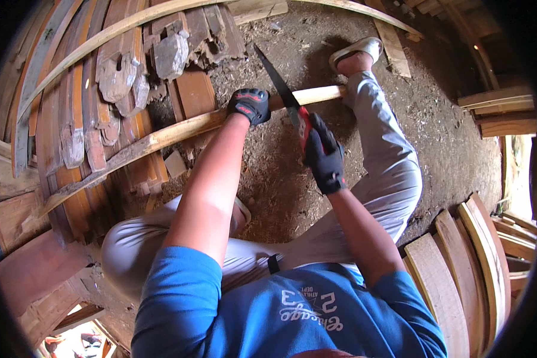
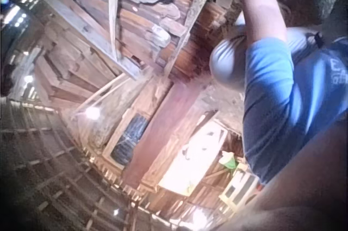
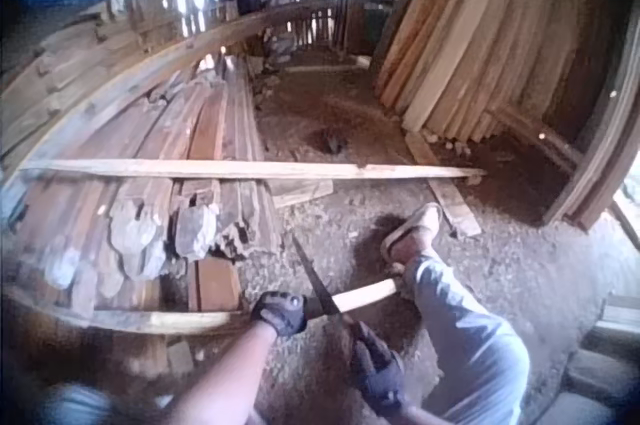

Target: The person sits on the ground and uses a hand saw to cut a long, thin piece of wood. They hold the wood steady with one hand and saw with the other, eventually cutting through the piece. The person then stands up and walks toward a group of other people working nearby.

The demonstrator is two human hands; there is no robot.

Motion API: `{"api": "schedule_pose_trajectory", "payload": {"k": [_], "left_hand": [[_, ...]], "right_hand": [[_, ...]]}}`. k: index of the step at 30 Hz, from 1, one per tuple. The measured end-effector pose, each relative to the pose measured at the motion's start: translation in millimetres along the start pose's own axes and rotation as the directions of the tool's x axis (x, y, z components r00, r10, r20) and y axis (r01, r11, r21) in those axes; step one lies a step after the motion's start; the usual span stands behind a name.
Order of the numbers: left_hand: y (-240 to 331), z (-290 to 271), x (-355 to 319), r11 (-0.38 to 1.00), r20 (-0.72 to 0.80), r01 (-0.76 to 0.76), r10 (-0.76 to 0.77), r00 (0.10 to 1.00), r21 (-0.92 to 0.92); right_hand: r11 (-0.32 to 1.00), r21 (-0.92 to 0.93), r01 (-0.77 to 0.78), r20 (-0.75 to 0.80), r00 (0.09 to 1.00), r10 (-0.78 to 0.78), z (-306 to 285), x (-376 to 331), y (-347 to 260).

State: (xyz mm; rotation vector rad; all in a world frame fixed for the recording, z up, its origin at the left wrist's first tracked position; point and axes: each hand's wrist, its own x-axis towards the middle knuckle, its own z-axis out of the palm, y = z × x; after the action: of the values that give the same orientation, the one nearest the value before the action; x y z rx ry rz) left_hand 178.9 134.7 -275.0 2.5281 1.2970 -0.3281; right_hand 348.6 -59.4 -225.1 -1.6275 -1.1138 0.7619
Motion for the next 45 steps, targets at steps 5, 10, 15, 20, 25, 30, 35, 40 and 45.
{"api": "schedule_pose_trajectory", "payload": {"k": [5, 10, 15, 20, 25, 30, 35, 40, 45], "left_hand": [[-3, -2, 1, 0.999, 0.01, 0.024, -0.024, 1.0, -0.033], [0, -4, -2, 0.999, 0.013, 0.036, -0.036, 0.999, -0.031], [-2, -1, -6, 0.999, -0.074, 0.026, -0.027, 0.997, -0.02], [1, -2, 0, 1.0, -0.091, -0.005, 0.004, 0.996, -0.012], [2, -18, 4, 0.999, 0.027, 0.038, -0.037, 0.999, -0.029], [0, -9, 2, 0.998, 0.016, 0.043, -0.042, 0.999, -0.05], [-2, -4, -5, 0.998, -0.056, 0.043, -0.045, 0.997, -0.043], [7, 1, -2, 1.0, -0.052, -0.009, 0.008, 0.999, -0.029], [-2, -5, 2, 0.999, 0.012, 0.048, -0.048, 0.999, -0.007]], "right_hand": [[0.916, -0.019, -0.4, 0.197, 0.897, 0.395, -83, -81, -88], [0.946, -0.254, -0.2, 0.208, 0.944, 0.255, -129, -119, -111], [0.971, -0.041, -0.235, 0.155, 0.959, 0.238, -51, -27, -57], [0.996, -0.051, 0.072, 0.007, 0.997, -0.072, 23, 15, 5], [0.992, -0.107, 0.062, 0.071, 0.996, -0.055, -24, -14, -25], [0.948, -0.119, -0.294, 0.167, 0.936, 0.311, -109, -111, -102], [0.96, -0.159, -0.231, 0.208, 0.942, 0.262, -118, -97, -117], [0.994, 0.014, -0.108, 0.05, 0.993, 0.107, -11, 12, -9], [1.0, -0.013, -0.013, 0.032, 0.999, 0.013, 11, 22, -9]]}}
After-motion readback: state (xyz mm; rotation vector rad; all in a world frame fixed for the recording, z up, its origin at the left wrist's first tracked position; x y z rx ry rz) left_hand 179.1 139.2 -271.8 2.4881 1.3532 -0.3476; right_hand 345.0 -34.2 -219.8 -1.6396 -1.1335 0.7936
